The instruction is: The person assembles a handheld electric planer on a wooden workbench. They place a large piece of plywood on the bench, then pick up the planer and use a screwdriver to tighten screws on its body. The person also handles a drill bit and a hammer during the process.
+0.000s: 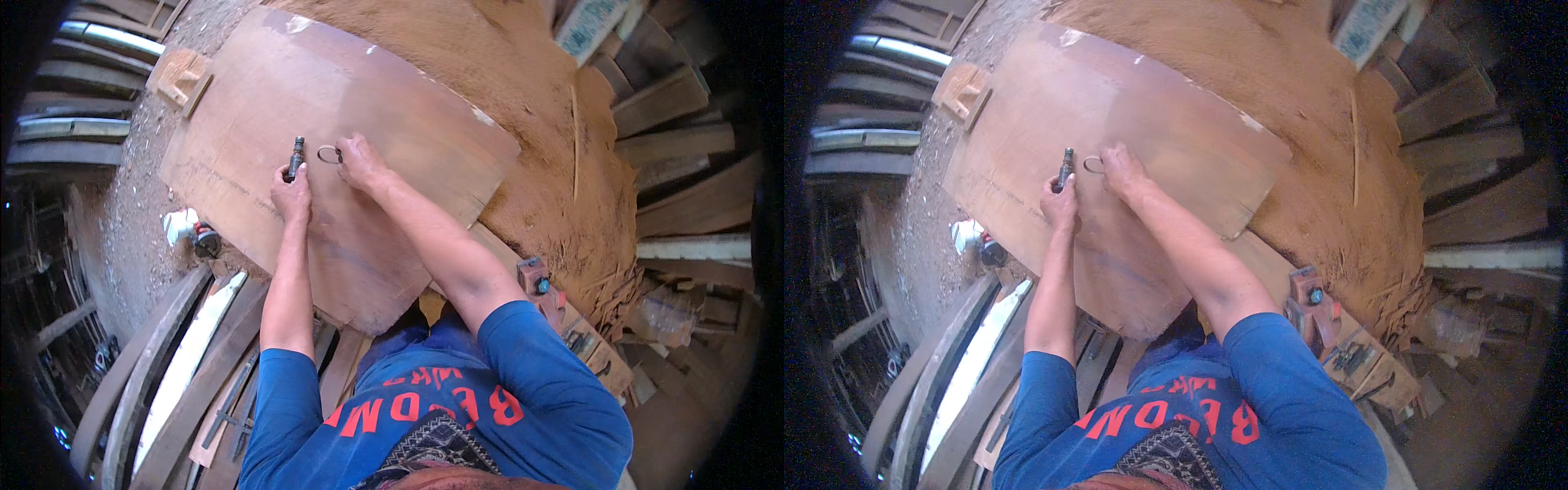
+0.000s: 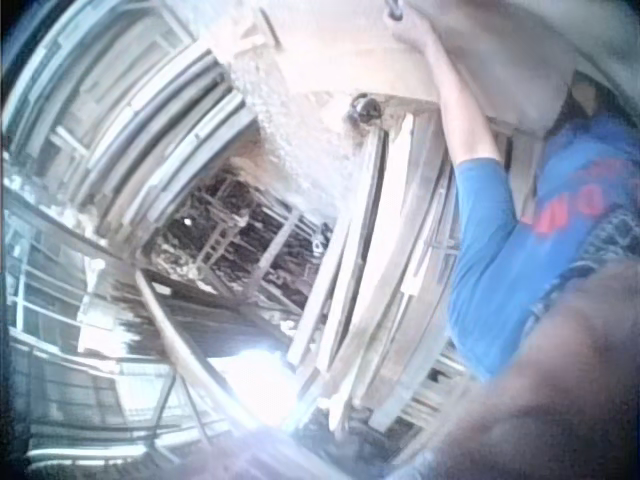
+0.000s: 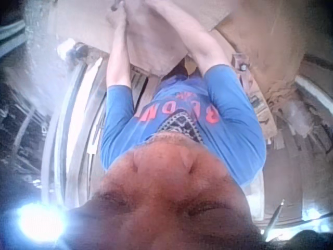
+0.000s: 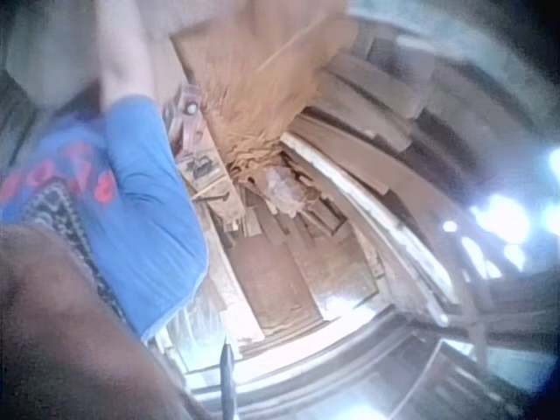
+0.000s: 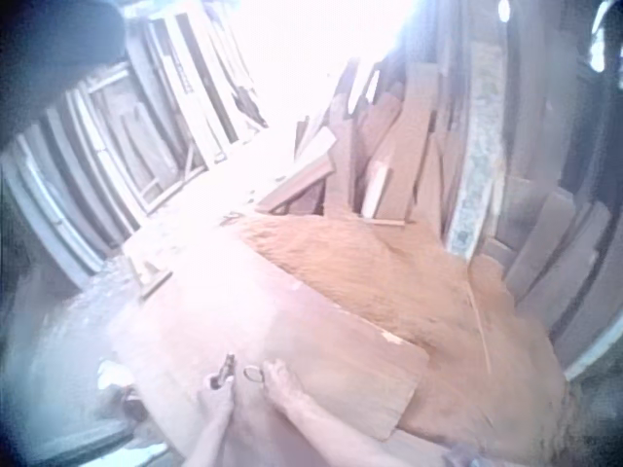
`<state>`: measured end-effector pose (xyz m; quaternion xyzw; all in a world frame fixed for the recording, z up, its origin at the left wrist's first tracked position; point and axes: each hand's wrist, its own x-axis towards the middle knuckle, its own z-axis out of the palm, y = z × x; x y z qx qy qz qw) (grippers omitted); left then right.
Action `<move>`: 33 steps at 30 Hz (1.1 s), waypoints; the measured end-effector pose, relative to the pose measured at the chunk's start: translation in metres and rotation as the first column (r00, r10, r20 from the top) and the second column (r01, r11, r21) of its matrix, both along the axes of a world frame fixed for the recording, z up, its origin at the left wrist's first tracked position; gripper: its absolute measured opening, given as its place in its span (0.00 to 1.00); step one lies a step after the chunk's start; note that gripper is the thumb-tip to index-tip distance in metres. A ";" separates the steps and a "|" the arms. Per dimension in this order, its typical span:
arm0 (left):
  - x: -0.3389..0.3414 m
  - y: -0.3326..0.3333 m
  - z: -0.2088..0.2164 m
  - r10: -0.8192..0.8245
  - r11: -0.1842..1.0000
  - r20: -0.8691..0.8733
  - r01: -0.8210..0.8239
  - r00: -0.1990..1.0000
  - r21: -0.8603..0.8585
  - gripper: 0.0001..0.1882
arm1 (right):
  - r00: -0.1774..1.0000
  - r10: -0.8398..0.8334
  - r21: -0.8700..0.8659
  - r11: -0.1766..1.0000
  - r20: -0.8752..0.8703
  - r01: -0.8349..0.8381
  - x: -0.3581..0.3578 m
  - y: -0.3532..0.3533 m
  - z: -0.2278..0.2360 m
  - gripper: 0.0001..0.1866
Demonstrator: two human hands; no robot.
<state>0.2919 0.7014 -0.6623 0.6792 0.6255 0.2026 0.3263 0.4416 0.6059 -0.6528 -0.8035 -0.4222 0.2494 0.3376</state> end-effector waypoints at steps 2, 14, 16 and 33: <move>-0.009 0.011 -0.009 -0.070 0.996 -0.067 0.073 0.995 0.043 0.21 | 0.999 0.038 -0.009 0.999 -0.022 -0.039 -0.005 0.013 -0.012 0.12; -0.020 -0.003 0.022 -0.183 0.890 -0.282 0.281 0.942 0.360 0.25 | 0.993 0.029 0.054 0.998 -0.114 -0.023 -0.009 -0.004 0.000 0.34; -0.020 -0.005 0.022 -0.259 0.803 -0.304 0.379 0.917 0.460 0.24 | 0.994 0.036 0.086 0.996 -0.101 -0.027 -0.006 -0.010 0.000 0.34; -0.108 -0.120 0.048 -0.406 0.719 -0.501 0.605 0.764 0.341 0.20 | 0.496 -0.775 -0.334 0.383 0.391 0.861 0.055 -0.648 0.123 0.12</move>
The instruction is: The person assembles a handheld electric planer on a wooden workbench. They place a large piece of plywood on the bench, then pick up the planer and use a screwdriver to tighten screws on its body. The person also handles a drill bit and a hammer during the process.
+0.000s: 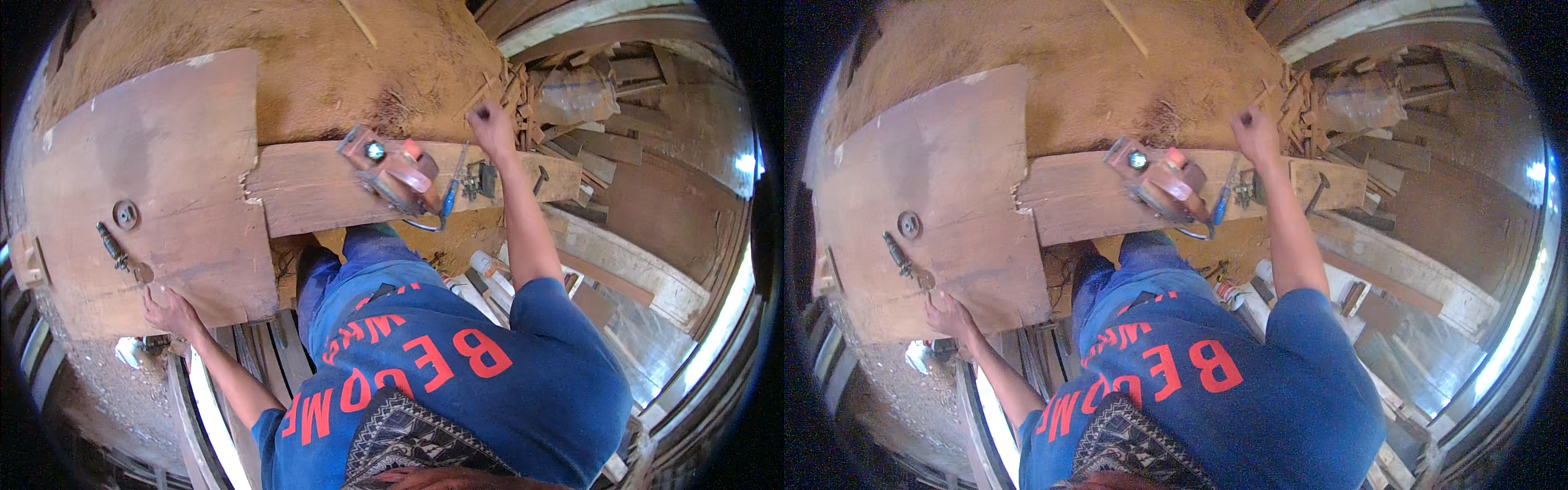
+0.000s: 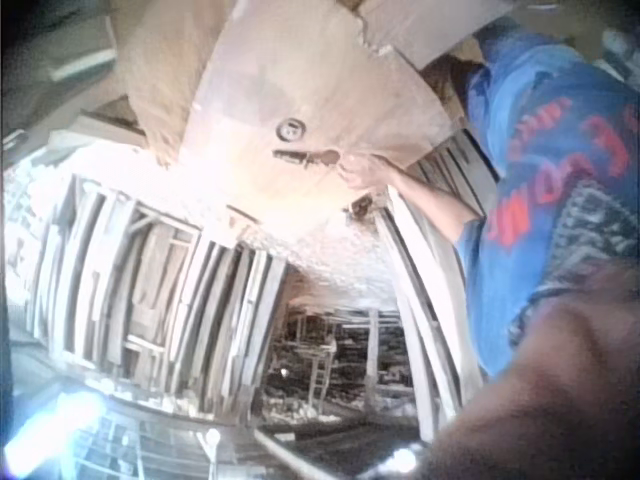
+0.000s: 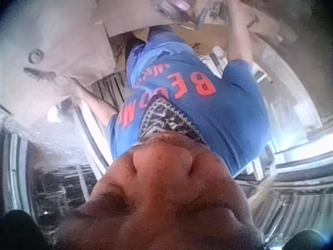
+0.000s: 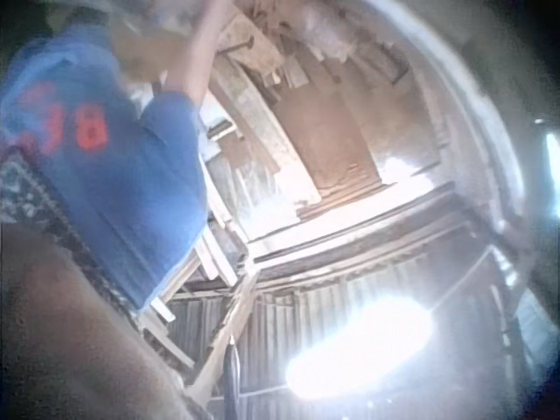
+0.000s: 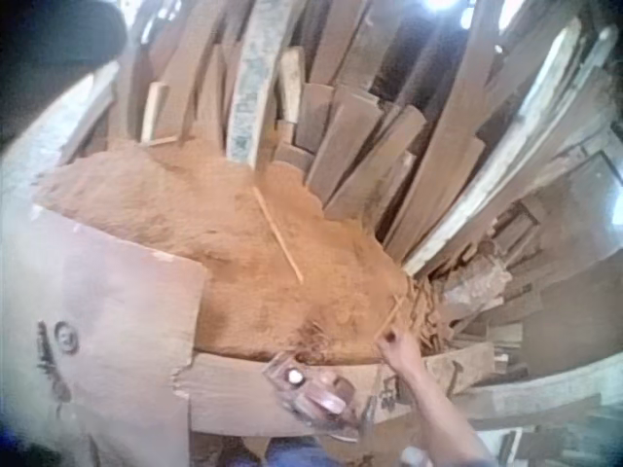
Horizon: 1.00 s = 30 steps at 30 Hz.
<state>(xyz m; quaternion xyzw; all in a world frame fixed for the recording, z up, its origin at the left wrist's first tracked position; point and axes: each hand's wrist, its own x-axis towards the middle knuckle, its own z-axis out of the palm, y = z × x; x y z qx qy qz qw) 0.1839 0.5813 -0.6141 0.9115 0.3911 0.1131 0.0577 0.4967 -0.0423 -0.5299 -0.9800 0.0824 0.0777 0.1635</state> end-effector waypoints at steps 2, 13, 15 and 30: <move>-0.014 -0.014 -0.005 0.041 0.999 -0.051 -0.041 0.998 -0.004 0.21 | 0.998 0.015 0.102 0.995 -0.054 -0.009 -0.058 -0.074 -0.042 0.12; -0.021 -0.106 0.008 -0.063 0.988 -0.057 0.054 0.996 -0.148 0.22 | 0.985 0.101 -0.088 0.990 -0.137 -0.114 -0.139 -0.099 -0.091 0.14; -0.015 -0.119 0.012 -0.038 0.983 -0.037 0.030 0.999 -0.182 0.23 | 0.985 0.132 -0.052 0.989 -0.113 -0.138 -0.134 -0.099 -0.088 0.12; -0.029 -0.110 0.010 0.128 0.959 0.138 -0.087 0.982 -0.270 0.18 | 0.950 0.268 0.447 0.839 0.159 -0.311 -0.033 0.141 0.018 0.09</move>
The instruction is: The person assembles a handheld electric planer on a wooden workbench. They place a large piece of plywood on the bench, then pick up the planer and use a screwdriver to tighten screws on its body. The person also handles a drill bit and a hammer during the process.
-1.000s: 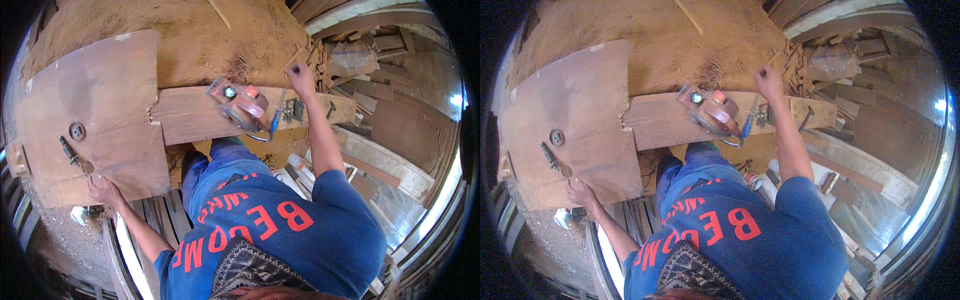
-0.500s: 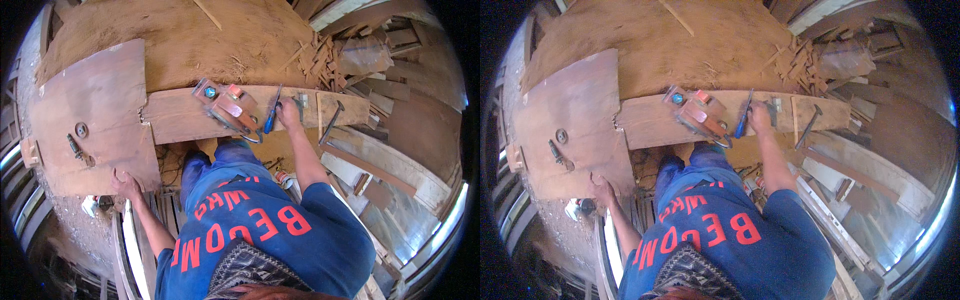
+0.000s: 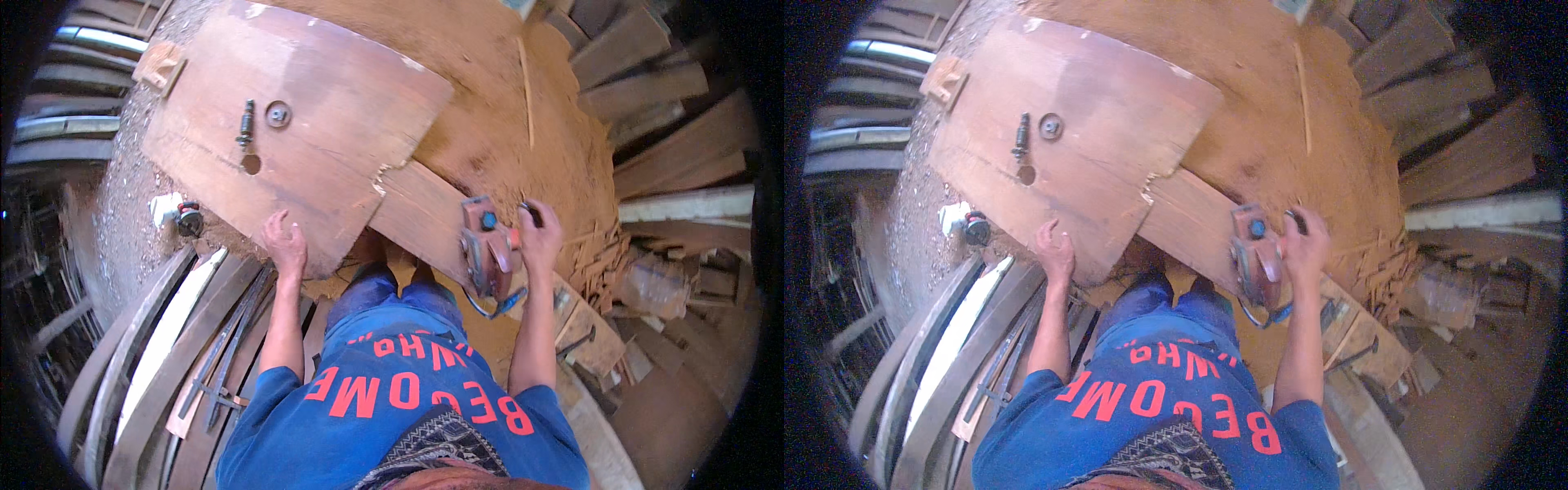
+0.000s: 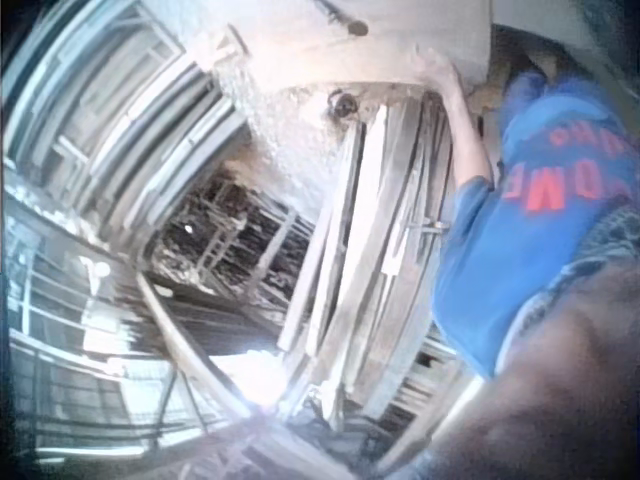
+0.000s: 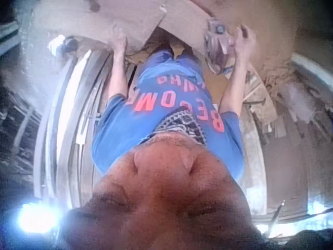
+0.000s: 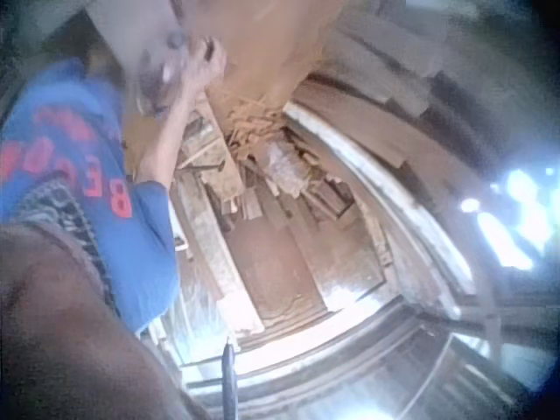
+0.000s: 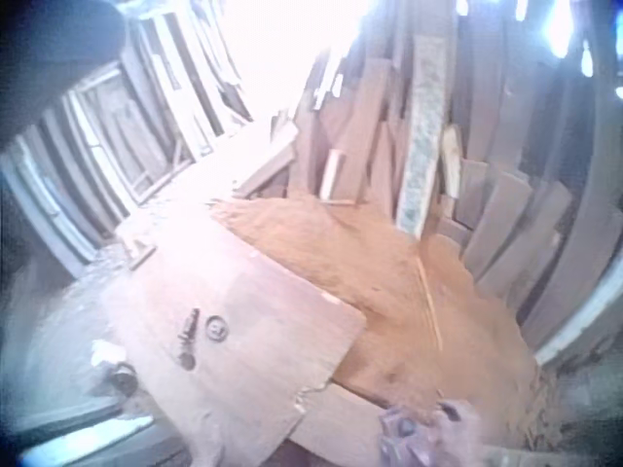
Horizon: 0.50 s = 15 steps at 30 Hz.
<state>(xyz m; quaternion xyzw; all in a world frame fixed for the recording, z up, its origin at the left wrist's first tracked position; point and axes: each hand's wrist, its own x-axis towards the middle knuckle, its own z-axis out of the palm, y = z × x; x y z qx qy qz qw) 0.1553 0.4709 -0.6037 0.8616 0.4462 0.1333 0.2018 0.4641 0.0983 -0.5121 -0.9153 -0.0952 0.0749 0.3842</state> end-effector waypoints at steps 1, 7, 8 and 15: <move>-0.002 0.001 0.001 0.020 1.000 0.000 -0.020 1.000 -0.023 0.18 | 0.998 0.051 0.042 0.998 -0.031 -0.050 0.006 0.044 -0.005 0.07; -0.021 -0.007 0.009 0.079 0.989 -0.011 -0.080 0.997 -0.126 0.19 | 0.776 0.618 0.256 0.777 -0.129 -0.576 0.002 0.291 -0.104 0.09; -0.024 -0.009 0.014 0.089 0.986 -0.007 -0.089 0.996 -0.144 0.18 | 0.762 0.627 0.256 0.773 -0.162 -0.581 -0.006 0.332 -0.106 0.10; -0.072 -0.009 0.018 0.186 0.949 -0.045 -0.192 0.981 -0.252 0.18 | 0.780 0.615 0.121 0.788 -0.116 -0.603 -0.053 0.502 -0.123 0.12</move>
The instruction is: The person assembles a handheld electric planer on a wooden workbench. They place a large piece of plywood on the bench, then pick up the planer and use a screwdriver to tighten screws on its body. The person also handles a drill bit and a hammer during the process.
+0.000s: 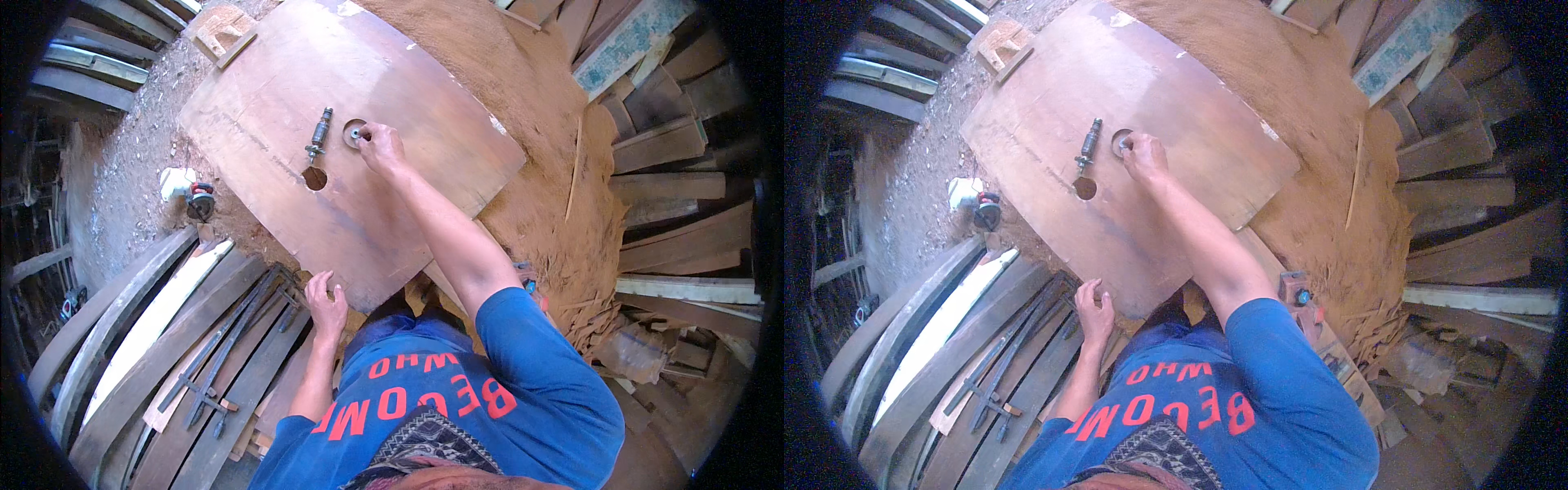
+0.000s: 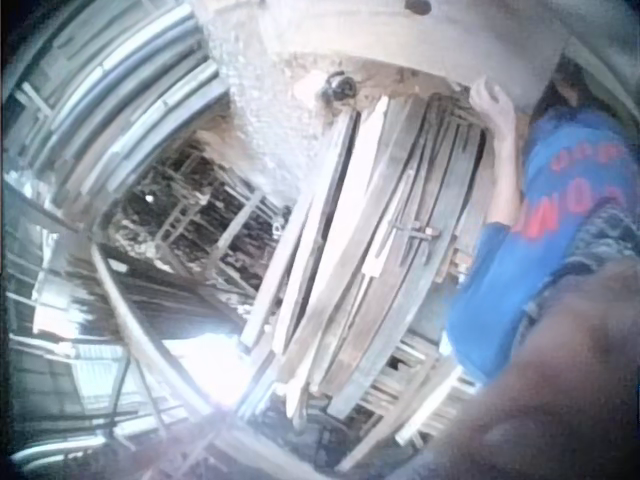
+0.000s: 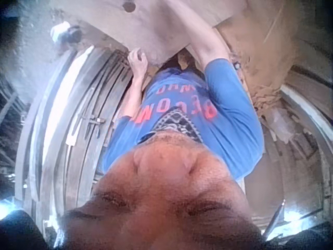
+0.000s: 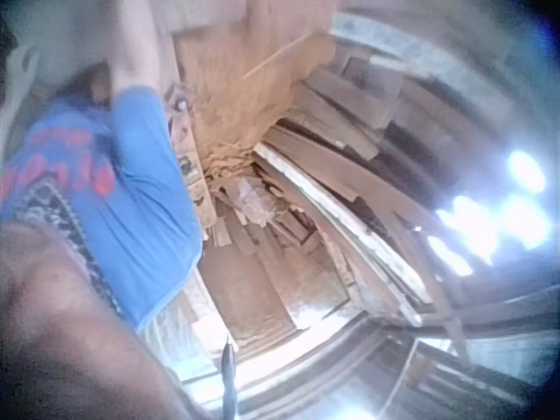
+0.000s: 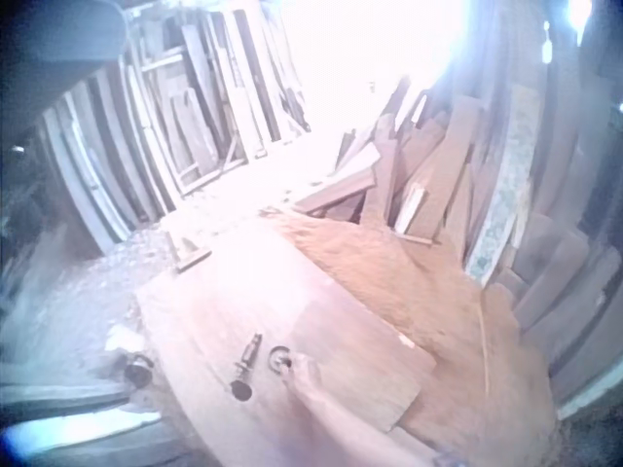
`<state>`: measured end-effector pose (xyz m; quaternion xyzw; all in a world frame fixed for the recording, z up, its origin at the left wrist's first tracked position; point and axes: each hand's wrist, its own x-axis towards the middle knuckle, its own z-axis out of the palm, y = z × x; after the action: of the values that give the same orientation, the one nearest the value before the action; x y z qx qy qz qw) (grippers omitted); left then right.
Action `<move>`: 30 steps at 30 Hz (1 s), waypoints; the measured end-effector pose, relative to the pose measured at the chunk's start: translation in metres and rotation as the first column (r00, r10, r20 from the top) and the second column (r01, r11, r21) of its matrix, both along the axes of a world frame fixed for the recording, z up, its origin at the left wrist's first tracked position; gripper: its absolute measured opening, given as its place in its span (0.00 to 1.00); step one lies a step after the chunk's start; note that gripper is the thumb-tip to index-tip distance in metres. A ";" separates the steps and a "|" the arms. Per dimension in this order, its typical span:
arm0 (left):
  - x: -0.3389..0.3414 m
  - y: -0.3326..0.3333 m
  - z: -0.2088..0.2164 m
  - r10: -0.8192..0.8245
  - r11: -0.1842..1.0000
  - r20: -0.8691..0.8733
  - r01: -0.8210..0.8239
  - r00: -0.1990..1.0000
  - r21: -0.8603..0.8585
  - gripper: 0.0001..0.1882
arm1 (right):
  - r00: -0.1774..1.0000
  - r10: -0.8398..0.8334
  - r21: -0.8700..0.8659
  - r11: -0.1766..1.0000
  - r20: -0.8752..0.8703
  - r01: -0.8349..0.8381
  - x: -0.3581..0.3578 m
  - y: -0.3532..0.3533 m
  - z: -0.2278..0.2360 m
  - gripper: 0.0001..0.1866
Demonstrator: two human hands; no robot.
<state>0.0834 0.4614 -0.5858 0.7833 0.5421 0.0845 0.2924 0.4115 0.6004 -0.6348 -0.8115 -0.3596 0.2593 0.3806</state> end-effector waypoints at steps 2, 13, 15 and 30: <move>-0.006 0.004 -0.004 0.020 1.000 0.005 -0.020 1.000 -0.014 0.18 | 0.998 -0.055 0.023 0.998 -0.024 0.056 -0.001 0.001 -0.004 0.13; 0.023 0.009 0.002 -0.134 0.991 0.068 0.132 0.989 0.021 0.18 | 0.933 -0.287 0.003 0.956 0.216 0.293 0.047 -0.308 0.063 0.16; 0.027 -0.003 0.002 -0.179 0.984 0.098 0.176 0.979 0.040 0.18 | 0.860 -0.355 -0.059 0.913 0.367 0.403 0.047 -0.383 0.088 0.18; 0.052 -0.148 0.003 -0.310 0.816 0.268 0.400 0.912 -0.418 0.17 | 0.857 -0.516 -0.121 0.851 -0.007 0.511 -0.039 -0.548 0.078 0.31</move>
<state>0.1356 0.3133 -0.5824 0.7663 0.3601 -0.0301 0.5313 0.3722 0.0521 -0.5567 -0.8933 -0.1069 0.1846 0.3956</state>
